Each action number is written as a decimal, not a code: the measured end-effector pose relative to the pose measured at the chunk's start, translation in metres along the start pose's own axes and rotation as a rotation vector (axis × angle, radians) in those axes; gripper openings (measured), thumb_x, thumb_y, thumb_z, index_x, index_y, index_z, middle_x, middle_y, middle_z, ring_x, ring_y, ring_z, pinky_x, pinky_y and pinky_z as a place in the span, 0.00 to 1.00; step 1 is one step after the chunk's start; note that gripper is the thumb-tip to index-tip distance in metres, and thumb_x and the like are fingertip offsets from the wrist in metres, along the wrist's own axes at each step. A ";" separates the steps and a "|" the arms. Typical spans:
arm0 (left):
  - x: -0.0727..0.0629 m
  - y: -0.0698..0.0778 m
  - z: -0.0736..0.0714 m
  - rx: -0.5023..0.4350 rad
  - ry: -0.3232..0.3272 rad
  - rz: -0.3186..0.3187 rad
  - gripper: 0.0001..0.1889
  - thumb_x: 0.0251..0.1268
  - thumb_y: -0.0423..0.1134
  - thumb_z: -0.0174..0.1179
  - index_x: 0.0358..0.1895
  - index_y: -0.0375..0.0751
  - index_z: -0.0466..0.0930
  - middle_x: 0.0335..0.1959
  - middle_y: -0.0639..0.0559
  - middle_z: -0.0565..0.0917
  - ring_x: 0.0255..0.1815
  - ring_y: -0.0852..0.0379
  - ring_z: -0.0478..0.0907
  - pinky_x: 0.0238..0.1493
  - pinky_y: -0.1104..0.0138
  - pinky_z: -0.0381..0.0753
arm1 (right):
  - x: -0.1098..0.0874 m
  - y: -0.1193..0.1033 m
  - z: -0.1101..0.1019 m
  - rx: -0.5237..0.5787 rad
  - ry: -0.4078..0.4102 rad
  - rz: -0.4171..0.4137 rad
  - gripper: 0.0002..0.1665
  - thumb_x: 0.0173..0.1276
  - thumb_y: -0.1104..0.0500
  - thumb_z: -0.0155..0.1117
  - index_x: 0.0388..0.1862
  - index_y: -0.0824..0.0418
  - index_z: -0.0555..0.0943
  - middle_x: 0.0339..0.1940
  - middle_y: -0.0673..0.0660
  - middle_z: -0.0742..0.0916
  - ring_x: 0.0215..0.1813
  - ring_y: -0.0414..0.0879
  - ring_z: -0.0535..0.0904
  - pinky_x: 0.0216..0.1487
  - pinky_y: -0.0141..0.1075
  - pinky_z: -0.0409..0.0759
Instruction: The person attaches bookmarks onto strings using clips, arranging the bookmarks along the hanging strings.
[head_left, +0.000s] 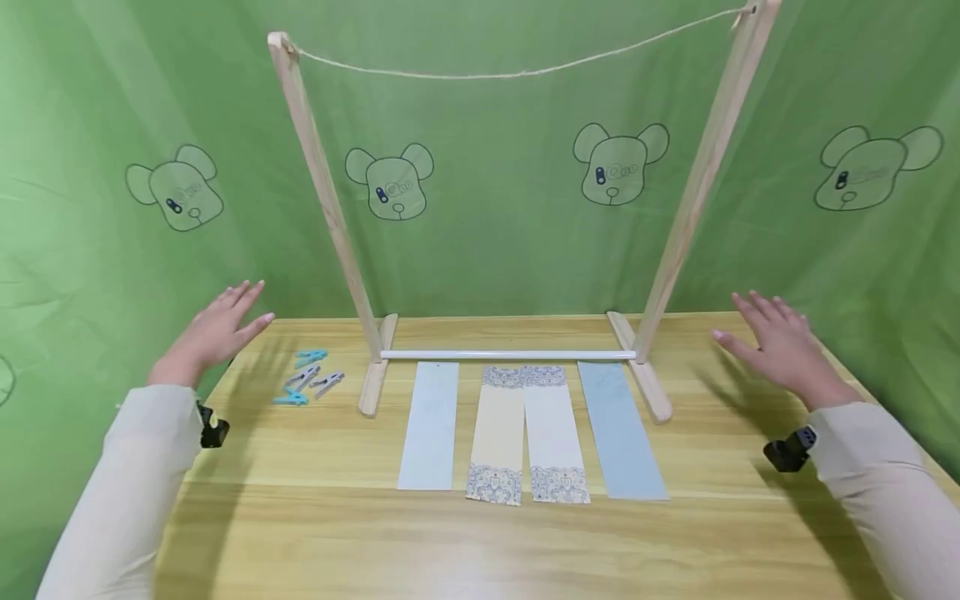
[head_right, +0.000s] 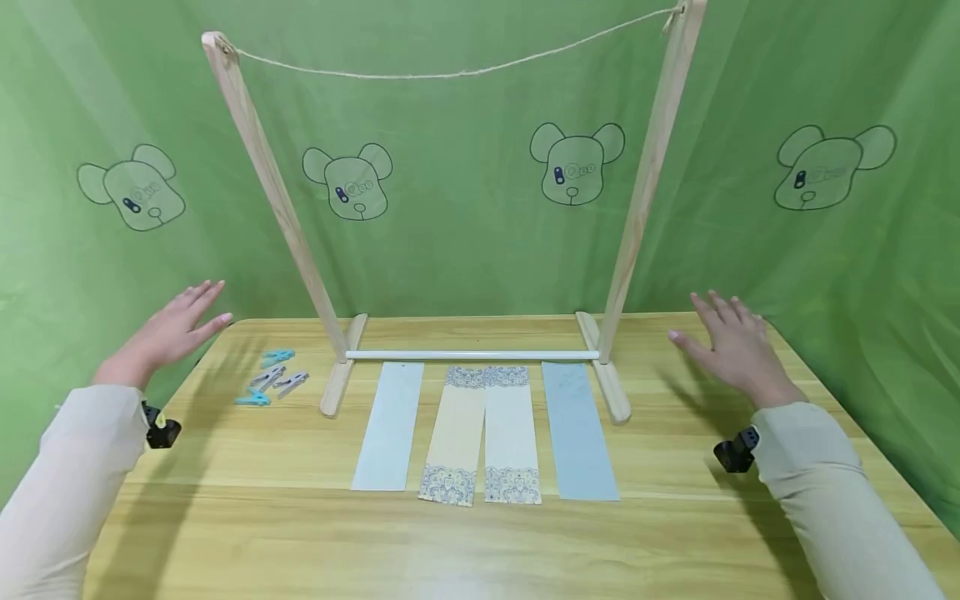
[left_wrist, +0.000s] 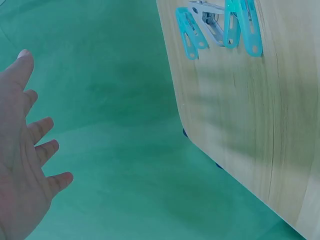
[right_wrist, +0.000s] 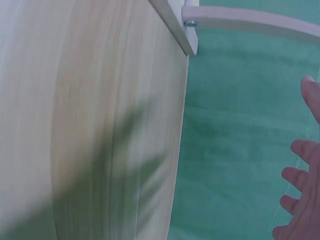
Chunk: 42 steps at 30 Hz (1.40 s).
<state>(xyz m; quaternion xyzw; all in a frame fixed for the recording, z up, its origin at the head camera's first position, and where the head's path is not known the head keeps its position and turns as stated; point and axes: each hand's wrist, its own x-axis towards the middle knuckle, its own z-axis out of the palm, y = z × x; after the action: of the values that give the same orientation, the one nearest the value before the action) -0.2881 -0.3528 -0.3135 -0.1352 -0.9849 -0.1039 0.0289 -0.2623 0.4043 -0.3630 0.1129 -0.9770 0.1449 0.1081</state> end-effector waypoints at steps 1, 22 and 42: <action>-0.001 0.000 0.000 0.003 -0.001 0.003 0.37 0.74 0.58 0.36 0.75 0.40 0.37 0.74 0.31 0.40 0.71 0.27 0.39 0.68 0.36 0.38 | 0.000 -0.002 0.000 0.006 -0.001 -0.002 0.45 0.73 0.42 0.46 0.75 0.67 0.43 0.72 0.76 0.48 0.71 0.75 0.34 0.65 0.67 0.26; -0.020 0.006 0.017 -0.047 0.020 0.080 0.34 0.75 0.53 0.41 0.74 0.38 0.43 0.72 0.28 0.46 0.70 0.26 0.43 0.67 0.35 0.42 | -0.013 -0.034 0.009 0.114 0.021 -0.106 0.43 0.73 0.48 0.51 0.75 0.67 0.45 0.72 0.75 0.53 0.71 0.73 0.43 0.71 0.61 0.30; -0.040 0.000 0.062 -0.294 0.038 0.146 0.39 0.65 0.44 0.59 0.75 0.43 0.47 0.71 0.28 0.52 0.68 0.25 0.49 0.62 0.31 0.48 | -0.050 -0.099 0.034 0.264 0.016 -0.142 0.44 0.69 0.50 0.58 0.73 0.70 0.50 0.70 0.76 0.60 0.68 0.74 0.53 0.64 0.69 0.51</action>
<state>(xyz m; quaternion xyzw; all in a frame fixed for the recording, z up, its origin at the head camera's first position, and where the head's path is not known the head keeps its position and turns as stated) -0.2511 -0.3503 -0.3773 -0.2070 -0.9460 -0.2470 0.0350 -0.1960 0.3107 -0.3816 0.1938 -0.9381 0.2650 0.1101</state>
